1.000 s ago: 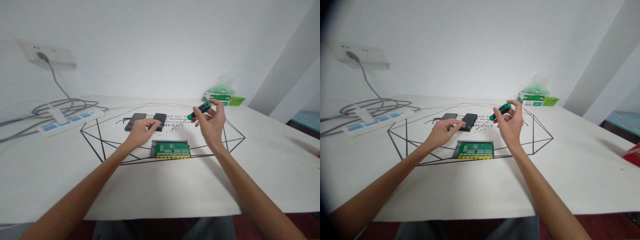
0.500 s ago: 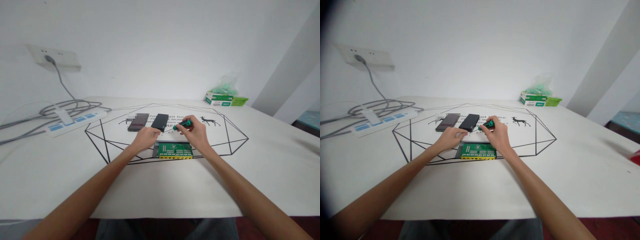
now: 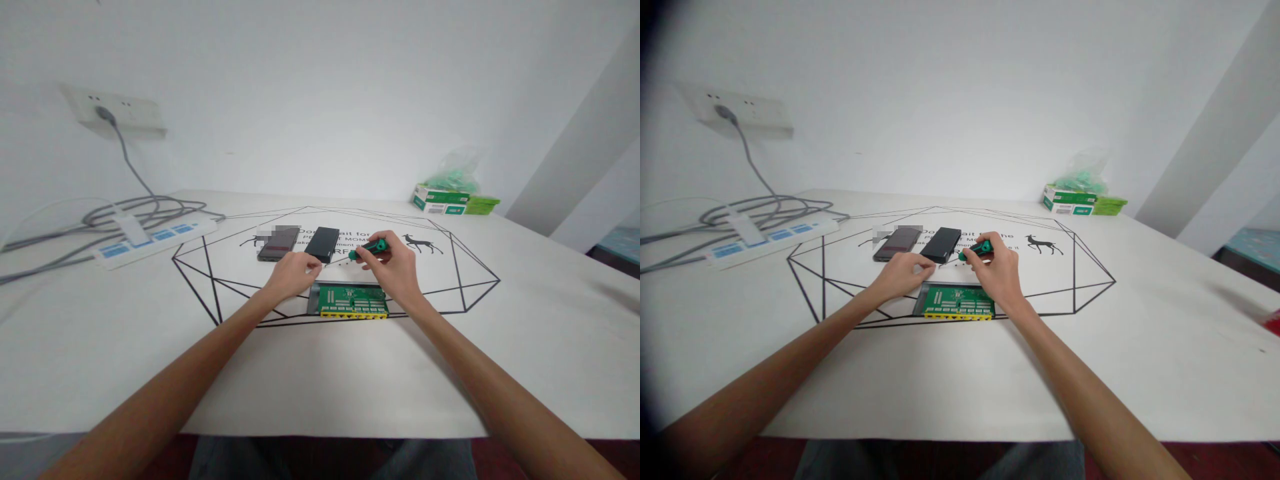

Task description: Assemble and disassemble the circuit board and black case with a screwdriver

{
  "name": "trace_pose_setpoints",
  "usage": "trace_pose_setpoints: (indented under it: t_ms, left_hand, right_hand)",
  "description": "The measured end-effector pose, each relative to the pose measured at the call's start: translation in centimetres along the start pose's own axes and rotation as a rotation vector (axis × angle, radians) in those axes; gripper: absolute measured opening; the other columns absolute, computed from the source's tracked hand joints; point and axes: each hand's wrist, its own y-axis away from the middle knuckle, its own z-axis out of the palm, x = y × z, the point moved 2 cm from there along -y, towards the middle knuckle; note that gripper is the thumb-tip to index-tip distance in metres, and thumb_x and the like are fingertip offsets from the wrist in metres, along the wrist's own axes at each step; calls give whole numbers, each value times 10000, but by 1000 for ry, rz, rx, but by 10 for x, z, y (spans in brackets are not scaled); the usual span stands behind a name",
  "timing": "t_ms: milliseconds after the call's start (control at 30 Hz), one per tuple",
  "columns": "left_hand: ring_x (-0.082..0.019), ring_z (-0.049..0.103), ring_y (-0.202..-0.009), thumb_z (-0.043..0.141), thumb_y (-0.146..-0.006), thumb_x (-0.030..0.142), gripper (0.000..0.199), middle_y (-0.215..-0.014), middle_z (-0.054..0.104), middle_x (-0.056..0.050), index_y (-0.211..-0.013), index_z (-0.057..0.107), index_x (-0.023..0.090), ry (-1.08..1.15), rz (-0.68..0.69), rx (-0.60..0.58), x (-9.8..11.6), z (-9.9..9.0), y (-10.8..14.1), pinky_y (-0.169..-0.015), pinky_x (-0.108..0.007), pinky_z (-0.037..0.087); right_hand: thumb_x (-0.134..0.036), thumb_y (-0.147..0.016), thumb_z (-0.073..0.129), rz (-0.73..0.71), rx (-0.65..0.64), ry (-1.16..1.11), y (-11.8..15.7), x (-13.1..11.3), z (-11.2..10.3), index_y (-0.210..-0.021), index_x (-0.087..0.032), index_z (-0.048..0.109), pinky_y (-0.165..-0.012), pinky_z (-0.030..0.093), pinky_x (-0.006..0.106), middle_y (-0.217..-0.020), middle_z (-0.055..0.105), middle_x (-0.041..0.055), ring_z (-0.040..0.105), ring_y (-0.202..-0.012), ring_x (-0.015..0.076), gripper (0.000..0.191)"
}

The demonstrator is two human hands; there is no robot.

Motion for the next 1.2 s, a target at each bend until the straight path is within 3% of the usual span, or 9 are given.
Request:
trace_pose_setpoints:
  t_ms: [200, 500, 1200]
  left_hand:
    - [-243, 686, -841, 616, -752, 365, 257, -894, 756, -88, -867, 773, 196, -12, 12, 60, -7, 1, -2, -777, -322, 488]
    - [-226, 683, -812, 557, -807, 307, 258, -885, 756, -80, -886, 774, 191, 0, 29, 99, -3, 0, 0, -682, -298, 484]
    - [-209, 671, -817, 576, -818, 270, 227, -882, 755, -63, -896, 770, 181, -97, -29, 98, 5, -1, 1, -739, -281, 460]
  right_hand:
    - [-387, -766, 678, 33, 43, -98, -1, -4, -1, -925, -195, 524, -536, 599, 277, -737, 672, 25, 712, -639, 190, 293]
    - [-358, -760, 680, 65, 33, -155, 0, -8, -1, -926, -193, 520, -527, 610, 283, -739, 669, 26, 713, -643, 193, 284]
    - [-386, -749, 689, 27, 44, -143, 1, -13, -2, -916, -192, 534, -533, 601, 285, -730, 673, 24, 708, -634, 189, 299]
